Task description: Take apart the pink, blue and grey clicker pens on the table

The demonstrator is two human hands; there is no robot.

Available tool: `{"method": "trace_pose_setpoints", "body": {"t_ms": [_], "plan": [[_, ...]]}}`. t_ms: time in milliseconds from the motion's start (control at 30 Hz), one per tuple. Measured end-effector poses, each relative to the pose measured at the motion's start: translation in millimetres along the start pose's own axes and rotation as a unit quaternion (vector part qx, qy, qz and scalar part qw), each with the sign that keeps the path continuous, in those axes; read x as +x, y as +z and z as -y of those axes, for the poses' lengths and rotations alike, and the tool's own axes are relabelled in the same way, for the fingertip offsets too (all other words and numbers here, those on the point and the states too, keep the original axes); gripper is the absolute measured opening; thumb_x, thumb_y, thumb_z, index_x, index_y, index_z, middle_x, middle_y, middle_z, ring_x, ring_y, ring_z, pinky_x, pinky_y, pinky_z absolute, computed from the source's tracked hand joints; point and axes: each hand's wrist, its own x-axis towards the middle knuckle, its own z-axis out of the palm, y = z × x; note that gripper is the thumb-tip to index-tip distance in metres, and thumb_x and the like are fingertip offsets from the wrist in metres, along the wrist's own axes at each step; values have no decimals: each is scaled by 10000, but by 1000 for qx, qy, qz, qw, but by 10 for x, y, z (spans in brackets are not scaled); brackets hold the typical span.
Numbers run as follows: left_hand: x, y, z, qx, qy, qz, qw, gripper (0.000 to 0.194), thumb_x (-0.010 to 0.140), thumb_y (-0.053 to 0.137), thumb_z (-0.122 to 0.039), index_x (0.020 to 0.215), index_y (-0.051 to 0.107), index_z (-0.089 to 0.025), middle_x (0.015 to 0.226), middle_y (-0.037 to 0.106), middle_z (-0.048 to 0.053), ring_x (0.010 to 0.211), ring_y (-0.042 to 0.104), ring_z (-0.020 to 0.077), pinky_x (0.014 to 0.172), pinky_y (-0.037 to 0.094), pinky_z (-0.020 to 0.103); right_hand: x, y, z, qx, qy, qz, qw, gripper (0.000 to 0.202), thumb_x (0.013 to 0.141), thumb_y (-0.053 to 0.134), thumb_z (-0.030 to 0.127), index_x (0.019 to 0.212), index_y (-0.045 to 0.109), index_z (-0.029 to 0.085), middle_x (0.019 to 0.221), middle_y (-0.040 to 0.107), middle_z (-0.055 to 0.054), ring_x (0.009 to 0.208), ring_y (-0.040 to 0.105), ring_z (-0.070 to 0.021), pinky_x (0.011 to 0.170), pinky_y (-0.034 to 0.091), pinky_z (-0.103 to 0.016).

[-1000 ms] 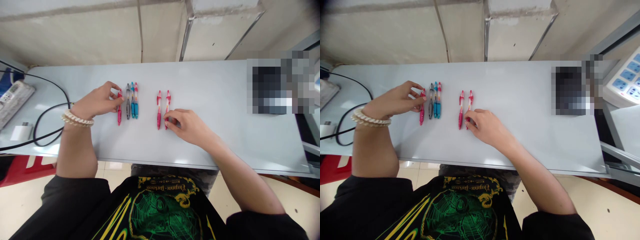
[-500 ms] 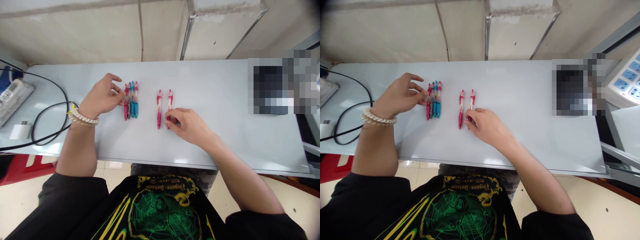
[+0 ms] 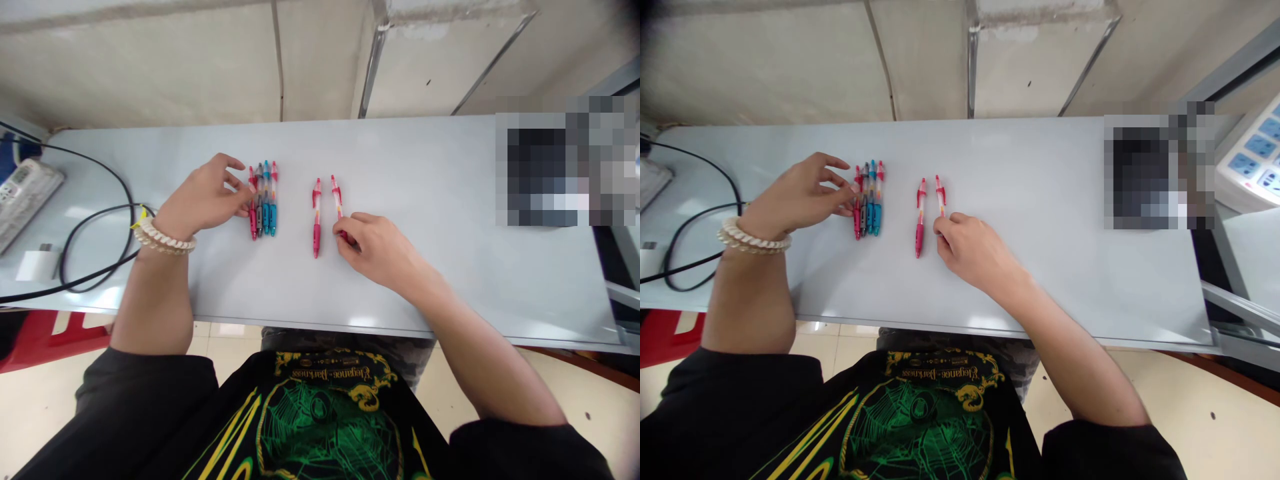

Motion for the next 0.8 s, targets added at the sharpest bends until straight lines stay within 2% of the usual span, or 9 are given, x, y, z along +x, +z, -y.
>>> {"method": "trace_pose_setpoints", "body": {"t_ms": [133, 200, 367, 467, 567, 633, 700, 733, 800], "plan": [[10, 28, 8, -4, -2, 3, 1000, 714, 931, 792, -541, 1469, 493, -181, 1176, 709, 106, 624, 719, 202, 748, 628, 447, 2, 2, 2, -3, 2, 3, 1000, 188, 1012, 498, 166, 1006, 686, 171, 843, 590, -48, 729, 521, -172, 689, 332, -310], [22, 44, 16, -11, -5, -5, 1000, 792, 906, 805, -597, 1485, 468, -175, 1156, 709, 100, 622, 706, 200, 751, 615, 435, 4, 2, 10, -2, 4, 1, 1000, 176, 1016, 508, 177, 999, 683, 173, 849, 593, -43, 717, 514, -164, 688, 333, -307], [32, 52, 17, 3, -2, -62, 998, 719, 898, 787, -605, 1424, 523, -192, 1103, 722, 81, 644, 690, 212, 805, 564, 435, 0, -2, 10, 11, 39, -18, 999, 78, 965, 635, 245, 912, 664, 196, 795, 596, -16, 651, 490, -139, 657, 341, -292], [45, 58, 42, 1, 28, -130, 991, 614, 871, 820, -579, 1325, 608, -223, 1074, 728, 64, 767, 695, 231, 879, 533, 418, -6, 22, -22, 33, 54, -69, 996, 51, 938, 613, 188, 912, 654, 200, 764, 606, -3, 619, 502, -126, 634, 379, -282], [65, 90, 64, -73, 101, -186, 975, 529, 856, 866, -522, 1257, 663, -244, 1048, 732, 45, 844, 678, 229, 858, 525, 409, -14, 63, -38, 83, 40, -159, 983, 89, 949, 578, 163, 950, 657, 203, 806, 663, -17, 659, 578, -134, 644, 459, -281], [62, 124, 38, -139, 141, -206, 958, 431, 883, 862, -472, 1209, 689, -249, 1037, 736, 36, 866, 672, 215, 834, 533, 409, -21, 80, -15, 135, 13, -212, 968, 75, 986, 581, 209, 978, 655, 212, 868, 702, -32, 719, 634, -144, 679, 524, -292], [30, 165, -35, -232, 173, -191, 938, 374, 872, 886, -424, 1156, 714, -251, 1074, 755, 43, 929, 699, 213, 850, 566, 405, -31, 78, 32, 216, -9, -232, 948, 80, 1019, 607, 284, 1038, 653, 222, 925, 724, -33, 762, 671, -144, 710, 576, -299], [1, 189, -85, -290, 182, -161, 926, 378, 853, 905, -420, 1141, 726, -252, 1099, 768, 52, 963, 722, 218, 867, 588, 402, -35, 70, 59, 263, -15, -228, 937, 111, 1023, 630, 319, 1079, 653, 226, 934, 727, -26, 761, 678, -138, 707, 590, -295], [-81, 248, -197, -395, 184, -55, 898, 438, 817, 932, -447, 1162, 747, -250, 1176, 786, 82, 1037, 764, 242, 906, 633, 401, -39, 45, 104, 353, -20, -198, 914, 199, 1013, 682, 369, 1147, 659, 224, 909, 723, -8, 717, 670, -120, 662, 589, -273]]}}
